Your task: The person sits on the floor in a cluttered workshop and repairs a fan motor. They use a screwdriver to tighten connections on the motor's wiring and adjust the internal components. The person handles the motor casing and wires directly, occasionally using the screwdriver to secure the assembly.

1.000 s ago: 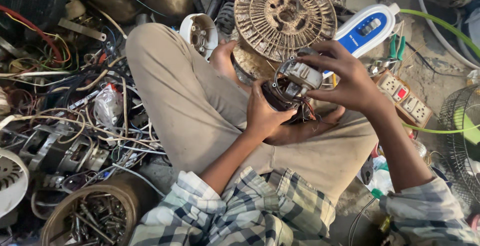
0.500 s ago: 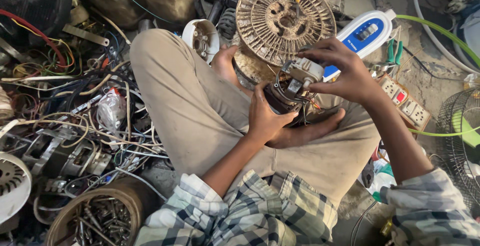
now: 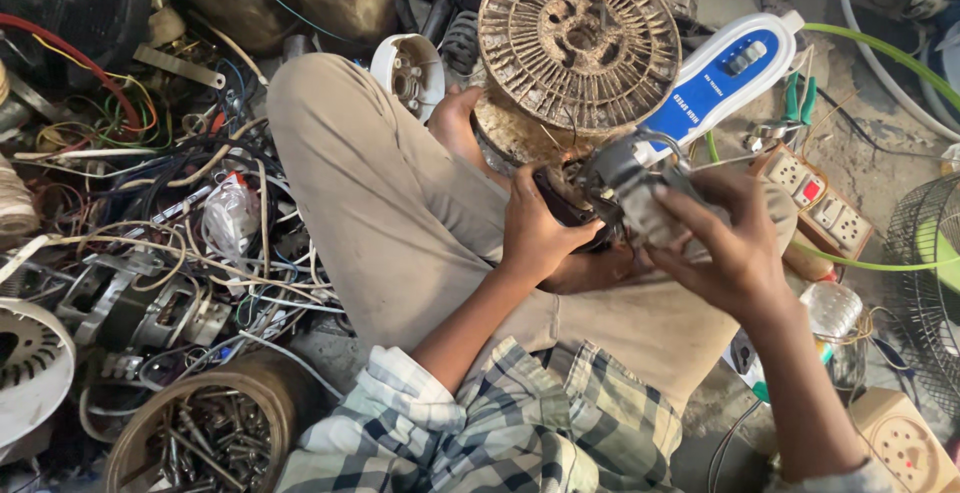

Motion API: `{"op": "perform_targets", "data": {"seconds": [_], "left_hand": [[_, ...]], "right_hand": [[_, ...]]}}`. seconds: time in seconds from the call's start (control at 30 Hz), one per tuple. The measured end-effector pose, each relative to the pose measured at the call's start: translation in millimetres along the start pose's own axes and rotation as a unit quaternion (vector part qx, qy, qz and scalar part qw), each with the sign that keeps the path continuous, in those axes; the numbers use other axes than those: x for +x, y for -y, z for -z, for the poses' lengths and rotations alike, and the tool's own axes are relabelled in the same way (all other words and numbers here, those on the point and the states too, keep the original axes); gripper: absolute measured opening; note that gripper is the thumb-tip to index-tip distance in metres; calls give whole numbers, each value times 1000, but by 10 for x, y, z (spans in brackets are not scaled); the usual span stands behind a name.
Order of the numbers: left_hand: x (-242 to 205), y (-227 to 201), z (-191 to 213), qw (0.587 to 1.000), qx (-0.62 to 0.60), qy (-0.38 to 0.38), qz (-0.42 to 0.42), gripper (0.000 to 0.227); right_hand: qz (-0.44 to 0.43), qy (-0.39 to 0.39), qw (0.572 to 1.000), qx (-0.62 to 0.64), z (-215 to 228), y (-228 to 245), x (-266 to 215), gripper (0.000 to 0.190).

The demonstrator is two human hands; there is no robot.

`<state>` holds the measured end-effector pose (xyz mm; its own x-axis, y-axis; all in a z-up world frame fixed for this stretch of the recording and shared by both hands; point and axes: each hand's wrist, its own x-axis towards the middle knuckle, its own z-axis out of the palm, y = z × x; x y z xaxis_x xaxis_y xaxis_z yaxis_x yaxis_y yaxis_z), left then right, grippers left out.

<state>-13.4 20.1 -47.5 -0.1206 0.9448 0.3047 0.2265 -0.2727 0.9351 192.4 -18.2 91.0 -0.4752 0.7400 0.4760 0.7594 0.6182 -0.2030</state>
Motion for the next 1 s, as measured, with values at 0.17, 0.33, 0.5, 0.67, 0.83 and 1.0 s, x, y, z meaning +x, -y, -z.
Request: {"op": "perform_targets", "data": {"seconds": [0.17,0.33,0.5,0.67,0.83,1.0], "left_hand": [[19,52,-16,997,72,-19,-24,98],[16,-24,18,997,66,1,-35,98],[75,-28,21,997,76,-11,-27,96],[60,22,33,995,85,-33,-39,94],[60,14,77,992,108,-33,-52,102],[42,-82,95,991,122,-29,-51,102]], "right_hand": [[62,-47,996,-52,182,164,-390,66],[-116,-171,962,176,463,273,-856,61],[-262,74,876,398,700,99,-962,73],[-393,404,798,214,414,74,-683,112],[-156,201,943,214,13,-554,-2,101],[-82,292,916,262,-680,-914,787,109]]}}
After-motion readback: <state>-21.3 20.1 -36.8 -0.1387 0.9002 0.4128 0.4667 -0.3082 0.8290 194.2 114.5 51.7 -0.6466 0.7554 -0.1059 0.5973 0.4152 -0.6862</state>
